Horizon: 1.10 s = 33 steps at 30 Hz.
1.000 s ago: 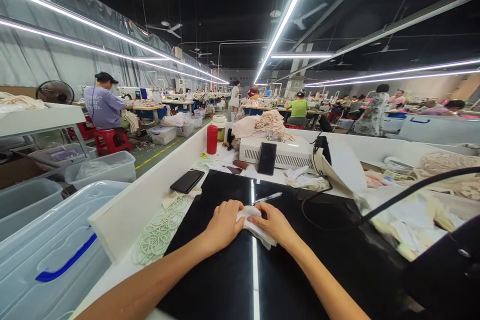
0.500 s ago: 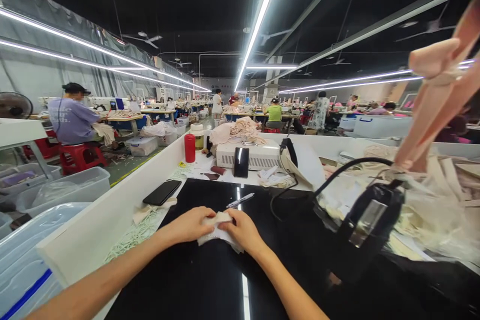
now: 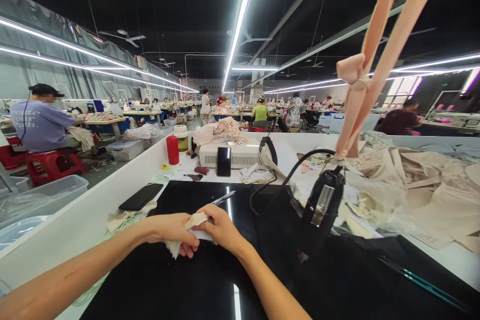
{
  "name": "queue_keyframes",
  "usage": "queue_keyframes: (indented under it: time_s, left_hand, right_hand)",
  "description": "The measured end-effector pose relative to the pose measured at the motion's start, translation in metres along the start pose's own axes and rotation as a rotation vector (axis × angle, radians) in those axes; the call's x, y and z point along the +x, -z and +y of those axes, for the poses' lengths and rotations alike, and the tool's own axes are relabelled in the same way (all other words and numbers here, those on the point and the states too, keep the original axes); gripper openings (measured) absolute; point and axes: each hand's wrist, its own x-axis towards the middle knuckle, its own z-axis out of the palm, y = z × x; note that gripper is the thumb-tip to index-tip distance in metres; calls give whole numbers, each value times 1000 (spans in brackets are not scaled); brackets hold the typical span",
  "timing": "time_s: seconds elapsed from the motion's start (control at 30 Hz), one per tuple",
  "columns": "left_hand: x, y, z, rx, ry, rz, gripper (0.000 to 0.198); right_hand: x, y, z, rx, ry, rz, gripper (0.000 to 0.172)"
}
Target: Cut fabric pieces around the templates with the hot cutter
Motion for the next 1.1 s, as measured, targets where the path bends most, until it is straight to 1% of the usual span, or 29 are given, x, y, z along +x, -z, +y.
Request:
queue_keyframes:
  time_s: [0.1,0.2,0.3,0.4,0.5,0.63,0.7,0.8,0.93,1.03,1.1]
  left_hand:
    - [-3,-7,-8,-155,54,-30,37]
    - [-6,-10,-12,-276,90,-66,46]
    - [-9,-12,-13,-351,119,-106,52]
    - [-13,-13,-14,-399,121,-142,53]
    - [-17,-14,-16,-425,106,-169,45]
    - [-19,-14,-21,-457,88,-189,37]
    - [-19,-14,-23,-474,87,-211,35]
    - [-19,-16,-28,-481,99,-246,31]
    - [-24,-22,-34,-448,122,-274,26]
    - [-36,-24,-36,-404,107,-241,30]
    - [-51,-15,-38,-352,88,-180,37]
  right_hand:
    - [0,-3,-2,46,-6,-30,23]
    - [-2,-5,-4,104,-30,-76,23]
    - [-6,-4,-5,172,-59,-134,26]
    - [-9,-3,-6,222,-62,-199,29]
    - [-10,-5,-7,237,-36,-228,26]
    - [-11,-8,-8,241,-19,-188,25]
    - [-12,-7,-8,256,-18,-185,20]
    - [-13,-5,-9,287,-26,-221,15]
    - [-14,-6,-13,302,-39,-269,18]
    - [-14,-9,-13,300,-50,-278,20]
    - [-13,-11,-10,300,-66,-275,21]
